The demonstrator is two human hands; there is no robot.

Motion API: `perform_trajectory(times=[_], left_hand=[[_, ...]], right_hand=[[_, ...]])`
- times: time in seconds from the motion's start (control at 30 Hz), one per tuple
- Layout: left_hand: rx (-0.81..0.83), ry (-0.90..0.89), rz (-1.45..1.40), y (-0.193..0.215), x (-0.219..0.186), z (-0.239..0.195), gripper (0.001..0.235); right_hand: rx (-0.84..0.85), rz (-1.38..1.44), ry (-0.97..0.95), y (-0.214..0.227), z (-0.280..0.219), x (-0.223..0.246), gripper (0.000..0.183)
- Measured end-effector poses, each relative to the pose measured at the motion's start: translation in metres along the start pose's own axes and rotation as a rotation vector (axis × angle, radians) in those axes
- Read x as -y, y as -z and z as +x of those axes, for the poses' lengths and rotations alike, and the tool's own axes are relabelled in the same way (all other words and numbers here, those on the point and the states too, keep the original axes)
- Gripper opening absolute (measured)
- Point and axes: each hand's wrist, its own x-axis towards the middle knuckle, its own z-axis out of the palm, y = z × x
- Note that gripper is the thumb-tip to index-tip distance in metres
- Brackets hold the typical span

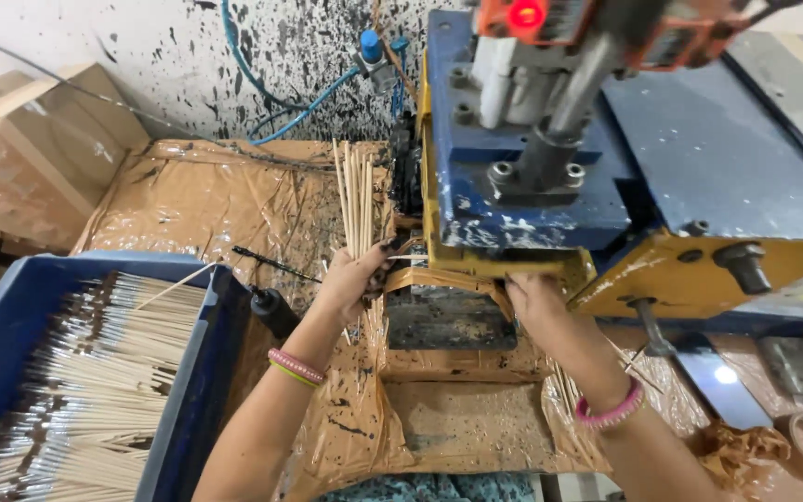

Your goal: A worker feeds small wooden sticks into a manufacturing machine for processing.

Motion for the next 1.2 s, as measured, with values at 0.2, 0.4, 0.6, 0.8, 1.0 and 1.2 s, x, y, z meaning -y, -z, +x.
perform_trajectory(times=[0.2, 0.4, 0.6, 0.8, 1.0, 1.2], left_hand=[[-0.077, -0.292, 0.245, 0.021, 0.013, -0.06, 0.013], [-0.301, -0.426, 0.377, 0.101, 0.099, -0.135, 0.02], [0.071, -0.463, 0.56, 0.057, 0.103, -0.153, 0.027], [0.269, -0.305, 0.811, 0.035, 0.035, -0.124, 0.013], [0.027, -0.15, 0.347, 0.039, -0.025, -0.05, 0.013], [0.037, 0.043, 0.025, 0.022, -0.004, 0.008, 0.014]], right_hand=[[-0.378, -0.329, 0.391, 0.071, -0.062, 0.054, 0.025], [-0.419, 0.285, -0.241, 0.053, -0.17, -0.009, 0.029], [-0.277, 0.422, -0.16, 0.007, -0.175, 0.013, 0.039], [0.041, 1.115, 0.12, 0.032, -0.098, 0.052, 0.036], [-0.149, 0.373, 0.482, 0.067, -0.024, 0.099, 0.029], [-0.248, -0.127, 0.527, 0.043, -0.005, 0.065, 0.039]])
